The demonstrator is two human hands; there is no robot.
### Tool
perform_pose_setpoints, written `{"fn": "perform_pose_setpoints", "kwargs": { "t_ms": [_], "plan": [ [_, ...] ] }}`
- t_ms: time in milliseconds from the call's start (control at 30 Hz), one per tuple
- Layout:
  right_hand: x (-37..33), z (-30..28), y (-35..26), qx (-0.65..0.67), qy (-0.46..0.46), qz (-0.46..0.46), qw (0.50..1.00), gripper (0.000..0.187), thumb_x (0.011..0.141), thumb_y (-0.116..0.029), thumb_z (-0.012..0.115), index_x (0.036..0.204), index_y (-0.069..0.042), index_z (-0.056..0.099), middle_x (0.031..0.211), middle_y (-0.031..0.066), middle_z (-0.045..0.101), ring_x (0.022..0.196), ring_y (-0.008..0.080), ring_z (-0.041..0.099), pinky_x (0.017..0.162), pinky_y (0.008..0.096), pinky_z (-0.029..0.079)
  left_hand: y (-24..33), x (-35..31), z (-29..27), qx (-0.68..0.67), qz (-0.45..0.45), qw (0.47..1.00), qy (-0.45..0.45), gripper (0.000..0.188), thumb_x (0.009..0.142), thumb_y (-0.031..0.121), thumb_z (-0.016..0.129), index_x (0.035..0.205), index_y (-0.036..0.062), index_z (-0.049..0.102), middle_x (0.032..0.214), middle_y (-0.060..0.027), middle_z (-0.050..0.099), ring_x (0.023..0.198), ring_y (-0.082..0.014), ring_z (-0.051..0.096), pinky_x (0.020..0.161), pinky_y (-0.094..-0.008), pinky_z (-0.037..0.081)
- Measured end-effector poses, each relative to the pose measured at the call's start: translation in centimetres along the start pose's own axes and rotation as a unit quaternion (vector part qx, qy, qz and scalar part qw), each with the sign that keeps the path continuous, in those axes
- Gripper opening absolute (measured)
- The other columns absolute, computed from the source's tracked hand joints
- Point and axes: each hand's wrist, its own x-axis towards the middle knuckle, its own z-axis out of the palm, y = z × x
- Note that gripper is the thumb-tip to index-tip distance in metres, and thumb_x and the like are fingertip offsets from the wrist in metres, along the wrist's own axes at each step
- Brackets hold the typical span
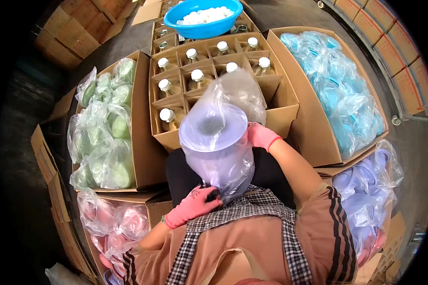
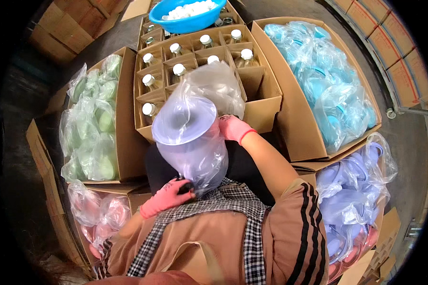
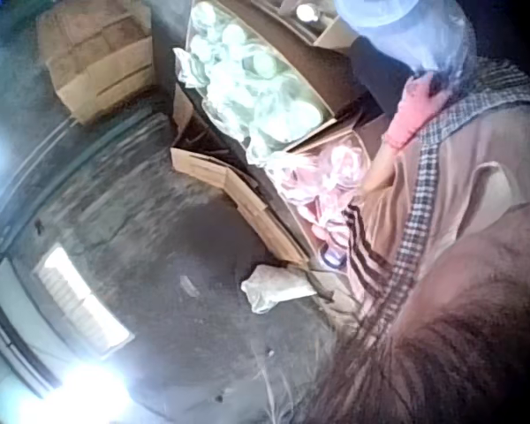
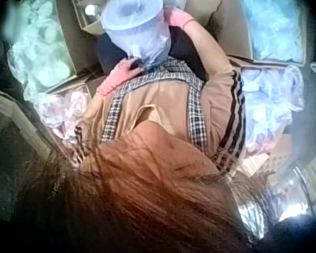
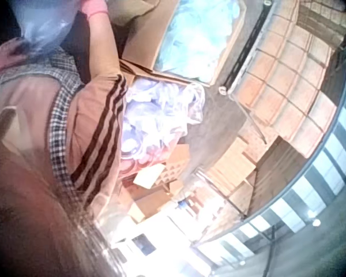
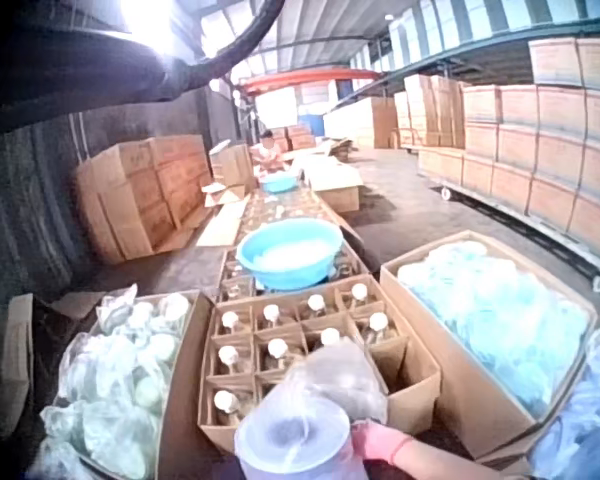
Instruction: The person assembles plastic kettles by inserting glass inner pots into the plastic bodies and securing the lids. They then wrap the assembled units in plastic bags and place them into cardboard boxes. The person also handles small white caps and glass jars, placing them into a divided cardboard tray.
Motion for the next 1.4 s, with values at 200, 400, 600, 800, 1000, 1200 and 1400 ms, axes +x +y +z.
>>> {"fn": "perform_pose_setpoints", "kwargs": {
  "t_ms": [200,400,600,800,1000,1200,1400],
  "plan": [
    [-1.0,-1.4,-1.2,0.086,0.099,-0.007,0.991,0.024,0.075,-0.016,0.051,0.095,-0.004,0.057,0.103,0.0108,0.057,0.099,0.0270,0.051,0.084,0.0361,0.041,2.2,2.4,0.4,-0.368,-0.198,0.893,0.168,0.014,0.069,0.009,0.070,0.075,0.0030,0.059,0.067,0.0023,0.056,0.061,-0.0045,0.048,0.058,-0.0206,0.040],
    [-10.0,-8.8,-7.9,0.204,0.215,-0.006,0.955,0.036,0.068,-0.013,0.056,0.101,-0.001,0.053,0.112,0.0167,0.048,0.106,0.0339,0.042,0.092,0.0380,0.035,8.4,1.7,-10.3,-0.371,-0.043,0.873,0.314,0.019,0.073,0.006,0.060,0.090,0.0028,0.053,0.078,-0.0020,0.056,0.071,-0.0099,0.053,0.066,-0.0224,0.042],
    [-15.4,-7.1,-11.6,0.107,0.140,-0.001,0.984,0.026,0.072,-0.017,0.056,0.094,-0.002,0.054,0.101,0.0144,0.050,0.097,0.0330,0.045,0.084,0.0402,0.038,11.5,4.2,-11.7,-0.338,0.015,0.900,0.274,0.053,0.068,0.013,0.066,0.116,0.0006,0.045,0.102,-0.0063,0.053,0.088,-0.0128,0.052,0.078,-0.0260,0.043],
    [-20.0,-14.3,-9.9,0.325,0.133,0.013,0.936,0.027,0.070,-0.016,0.058,0.093,-0.005,0.052,0.093,0.0128,0.050,0.093,0.0317,0.047,0.078,0.0411,0.039,6.3,2.0,-3.1,-0.190,-0.091,0.929,0.305,0.055,0.069,0.011,0.068,0.115,-0.0049,0.043,0.096,-0.0086,0.055,0.090,-0.0132,0.049,0.082,-0.0278,0.040],
    [-11.2,-16.2,-13.7,-0.209,0.321,-0.105,0.917,0.033,0.079,-0.011,0.037,0.111,-0.008,0.043,0.128,0.0107,0.034,0.119,0.0318,0.029,0.100,0.0442,0.020,3.0,1.8,-0.3,-0.038,-0.014,0.925,0.377,0.063,0.070,0.007,0.067,0.123,-0.0044,0.035,0.117,-0.0137,0.046,0.101,-0.0194,0.047,0.086,-0.0308,0.039],
    [-13.4,-11.5,-14.7,0.210,0.260,-0.277,0.901,0.035,0.070,-0.023,0.057,0.096,0.000,0.049,0.098,0.0170,0.046,0.098,0.0320,0.046,0.084,0.0389,0.038,-1.6,-1.3,-1.0,-0.166,-0.066,0.912,0.368,0.051,0.077,0.009,0.060,0.121,-0.0016,0.038,0.114,-0.0115,0.048,0.098,-0.0185,0.049,0.083,-0.0315,0.042],
    [-25.6,-10.2,6.1,-0.167,0.323,0.394,0.844,0.071,0.061,-0.044,0.068,0.113,-0.002,0.044,0.127,0.0208,0.031,0.112,0.0390,0.034,0.088,0.0430,0.034,-3.8,-0.6,-1.2,-0.163,-0.085,0.897,0.403,0.055,0.073,0.011,0.065,0.120,-0.0026,0.040,0.112,-0.0108,0.050,0.097,-0.0181,0.049,0.084,-0.0313,0.040]
  ]
}}
